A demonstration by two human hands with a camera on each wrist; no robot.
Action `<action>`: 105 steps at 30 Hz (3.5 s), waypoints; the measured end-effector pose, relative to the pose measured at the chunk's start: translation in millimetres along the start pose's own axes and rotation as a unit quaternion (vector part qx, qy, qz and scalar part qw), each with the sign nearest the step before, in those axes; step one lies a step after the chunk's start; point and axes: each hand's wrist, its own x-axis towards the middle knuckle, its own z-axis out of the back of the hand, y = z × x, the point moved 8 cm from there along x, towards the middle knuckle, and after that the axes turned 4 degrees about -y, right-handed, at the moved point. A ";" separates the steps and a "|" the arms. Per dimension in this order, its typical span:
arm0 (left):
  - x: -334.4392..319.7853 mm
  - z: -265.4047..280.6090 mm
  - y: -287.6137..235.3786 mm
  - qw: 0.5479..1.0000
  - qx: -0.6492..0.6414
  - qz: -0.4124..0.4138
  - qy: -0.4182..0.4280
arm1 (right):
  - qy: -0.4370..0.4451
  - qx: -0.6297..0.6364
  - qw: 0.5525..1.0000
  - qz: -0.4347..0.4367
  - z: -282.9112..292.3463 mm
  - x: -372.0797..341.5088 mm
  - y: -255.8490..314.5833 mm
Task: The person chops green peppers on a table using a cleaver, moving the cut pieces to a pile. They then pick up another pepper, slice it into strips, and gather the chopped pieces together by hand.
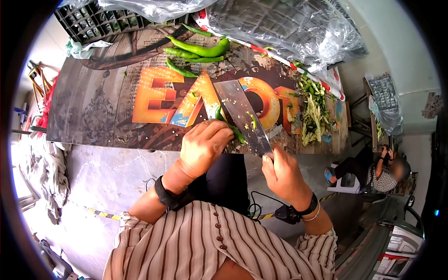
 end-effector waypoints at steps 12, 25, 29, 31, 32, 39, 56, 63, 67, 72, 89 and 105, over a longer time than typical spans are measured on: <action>-0.7 0.2 1.0 1.000 0.000 0.005 0.001 | 0.021 -0.006 1.000 0.014 0.7 2.0 0.4; -0.8 -0.5 1.5 1.000 -0.004 0.013 0.005 | 0.022 -0.014 1.000 0.009 -0.2 2.6 -5.0; -1.6 -1.3 2.3 1.000 -0.005 0.015 0.008 | 0.016 -0.007 1.000 0.014 0.2 4.0 -4.2; -1.6 -1.2 2.3 1.000 -0.006 0.017 0.009 | 0.015 -0.008 1.000 0.015 1.1 5.8 -1.9; -1.6 -1.0 2.3 1.000 -0.006 0.017 0.011 | 0.015 -0.008 1.000 0.016 1.6 6.5 -1.1; -2.2 -2.2 3.3 0.999 -0.005 0.027 0.023 | 0.028 -0.014 0.999 0.021 -1.1 6.8 -2.5; -3.9 -1.7 6.3 0.999 -0.019 0.024 0.013 | 0.038 -0.009 0.999 0.022 -17.3 18.3 -2.7; -3.5 -1.9 6.8 0.999 -0.019 0.033 0.022 | 0.041 0.003 0.999 0.012 -6.7 18.2 -0.9; -3.9 -2.0 6.9 0.999 -0.024 0.029 0.027 | 0.019 0.004 1.000 0.014 2.5 16.7 1.6; -4.6 -2.5 8.4 0.999 -0.025 0.040 0.024 | 0.027 -0.044 0.998 0.047 3.4 14.1 7.4; -2.1 -3.2 8.1 0.998 -0.033 0.037 0.028 | 0.026 -0.039 0.998 0.043 -6.3 22.9 -9.4; -5.9 -6.3 10.0 0.998 -0.027 0.043 0.048 | 0.057 0.001 0.997 0.054 -10.8 36.2 -11.5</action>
